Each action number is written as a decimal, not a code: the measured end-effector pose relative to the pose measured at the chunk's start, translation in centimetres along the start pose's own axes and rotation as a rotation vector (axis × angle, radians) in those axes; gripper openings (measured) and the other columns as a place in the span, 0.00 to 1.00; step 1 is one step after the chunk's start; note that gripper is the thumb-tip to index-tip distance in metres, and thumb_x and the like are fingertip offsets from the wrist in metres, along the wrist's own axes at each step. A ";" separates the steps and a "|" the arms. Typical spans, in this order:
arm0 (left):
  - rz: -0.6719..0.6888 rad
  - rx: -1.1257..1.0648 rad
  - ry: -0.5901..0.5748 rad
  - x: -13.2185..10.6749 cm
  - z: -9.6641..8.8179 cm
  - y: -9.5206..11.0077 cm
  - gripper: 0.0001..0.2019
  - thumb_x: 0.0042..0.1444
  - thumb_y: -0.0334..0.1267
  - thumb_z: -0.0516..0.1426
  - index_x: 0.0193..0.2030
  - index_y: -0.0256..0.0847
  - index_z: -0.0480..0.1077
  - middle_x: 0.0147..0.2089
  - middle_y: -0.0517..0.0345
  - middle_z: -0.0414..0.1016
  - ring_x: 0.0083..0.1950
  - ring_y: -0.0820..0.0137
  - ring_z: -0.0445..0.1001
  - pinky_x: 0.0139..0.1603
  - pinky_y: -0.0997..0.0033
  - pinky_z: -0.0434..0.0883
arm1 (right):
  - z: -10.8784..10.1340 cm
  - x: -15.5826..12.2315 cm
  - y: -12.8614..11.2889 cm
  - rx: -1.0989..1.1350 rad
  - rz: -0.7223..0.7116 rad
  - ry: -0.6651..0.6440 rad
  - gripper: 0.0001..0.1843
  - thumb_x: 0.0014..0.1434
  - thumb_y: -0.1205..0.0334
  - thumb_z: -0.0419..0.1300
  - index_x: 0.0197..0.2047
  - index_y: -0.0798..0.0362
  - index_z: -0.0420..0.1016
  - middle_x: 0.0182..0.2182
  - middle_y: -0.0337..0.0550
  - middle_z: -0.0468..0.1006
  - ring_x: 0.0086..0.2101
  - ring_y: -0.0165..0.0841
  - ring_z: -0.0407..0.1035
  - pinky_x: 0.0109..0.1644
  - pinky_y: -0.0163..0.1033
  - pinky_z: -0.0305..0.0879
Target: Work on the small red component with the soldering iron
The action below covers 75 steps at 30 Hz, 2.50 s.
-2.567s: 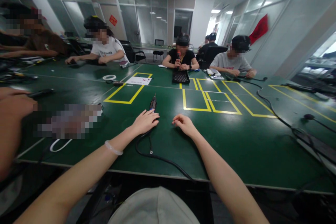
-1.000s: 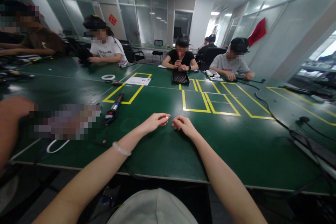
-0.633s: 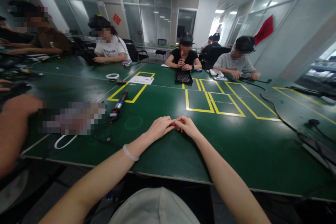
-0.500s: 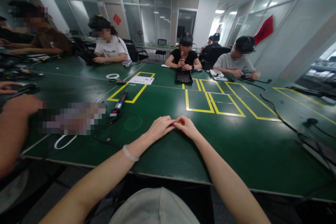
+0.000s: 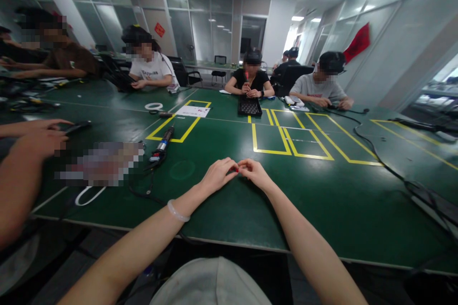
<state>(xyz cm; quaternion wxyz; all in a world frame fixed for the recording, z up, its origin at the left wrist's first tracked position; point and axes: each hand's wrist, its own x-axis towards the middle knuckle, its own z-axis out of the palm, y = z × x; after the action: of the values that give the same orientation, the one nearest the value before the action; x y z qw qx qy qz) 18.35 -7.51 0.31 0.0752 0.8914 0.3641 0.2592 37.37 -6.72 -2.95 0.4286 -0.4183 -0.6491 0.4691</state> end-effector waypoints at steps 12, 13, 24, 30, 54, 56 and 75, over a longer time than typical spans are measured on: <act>-0.086 -0.131 0.033 0.0 0.0 -0.2 0.10 0.60 0.43 0.54 0.45 0.44 0.66 0.40 0.57 0.72 0.42 0.67 0.72 0.43 0.67 0.68 | -0.3 0.3 0.5 0.028 -0.029 -0.018 0.15 0.50 0.54 0.64 0.36 0.54 0.69 0.26 0.37 0.73 0.23 0.26 0.64 0.26 0.31 0.60; -0.088 -0.142 0.031 0.0 0.0 -0.2 0.10 0.60 0.43 0.53 0.45 0.44 0.66 0.41 0.57 0.72 0.42 0.67 0.72 0.43 0.67 0.68 | -0.3 0.4 0.5 0.026 -0.038 -0.015 0.14 0.50 0.55 0.64 0.37 0.54 0.69 0.27 0.37 0.73 0.23 0.26 0.64 0.26 0.32 0.60; -0.104 -0.203 0.027 -0.1 -0.1 -0.4 0.10 0.60 0.42 0.53 0.46 0.43 0.67 0.42 0.56 0.73 0.42 0.68 0.73 0.44 0.68 0.69 | -0.3 0.2 0.3 0.025 -0.072 -0.014 0.12 0.52 0.58 0.63 0.38 0.55 0.70 0.29 0.38 0.74 0.24 0.25 0.65 0.28 0.31 0.61; -0.114 -0.238 0.022 0.0 -0.2 -0.4 0.10 0.61 0.43 0.52 0.45 0.43 0.69 0.41 0.57 0.74 0.41 0.69 0.73 0.43 0.70 0.68 | -0.6 0.2 0.1 0.077 0.022 -0.066 0.18 0.54 0.50 0.62 0.37 0.57 0.71 0.26 0.40 0.76 0.23 0.26 0.67 0.24 0.30 0.60; -0.193 -0.223 -0.014 0.0 -0.1 -0.5 0.13 0.62 0.47 0.50 0.41 0.42 0.71 0.40 0.58 0.74 0.39 0.70 0.72 0.41 0.72 0.67 | -0.5 0.1 0.0 0.187 -0.012 -0.054 0.17 0.49 0.54 0.67 0.38 0.54 0.69 0.30 0.38 0.73 0.25 0.26 0.68 0.24 0.31 0.63; -0.180 -0.220 -0.018 0.0 -0.2 -0.4 0.13 0.62 0.47 0.50 0.40 0.42 0.71 0.39 0.58 0.74 0.38 0.70 0.71 0.40 0.72 0.67 | -0.6 0.1 0.0 0.146 -0.024 -0.052 0.17 0.49 0.54 0.66 0.38 0.54 0.70 0.28 0.37 0.73 0.24 0.26 0.67 0.25 0.31 0.63; -0.161 -0.197 -0.078 -0.2 -0.7 -1.0 0.14 0.63 0.46 0.49 0.42 0.42 0.72 0.40 0.57 0.75 0.40 0.69 0.72 0.42 0.71 0.67 | -0.5 0.1 -0.1 0.023 -0.016 -0.041 0.13 0.51 0.58 0.63 0.38 0.56 0.71 0.27 0.38 0.73 0.24 0.26 0.65 0.27 0.31 0.62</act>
<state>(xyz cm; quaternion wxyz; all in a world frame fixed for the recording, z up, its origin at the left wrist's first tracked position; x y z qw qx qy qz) 17.19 -6.96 0.51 0.1968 0.8570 0.4041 0.2520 37.85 -6.55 -2.70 0.4238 -0.3985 -0.6555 0.4816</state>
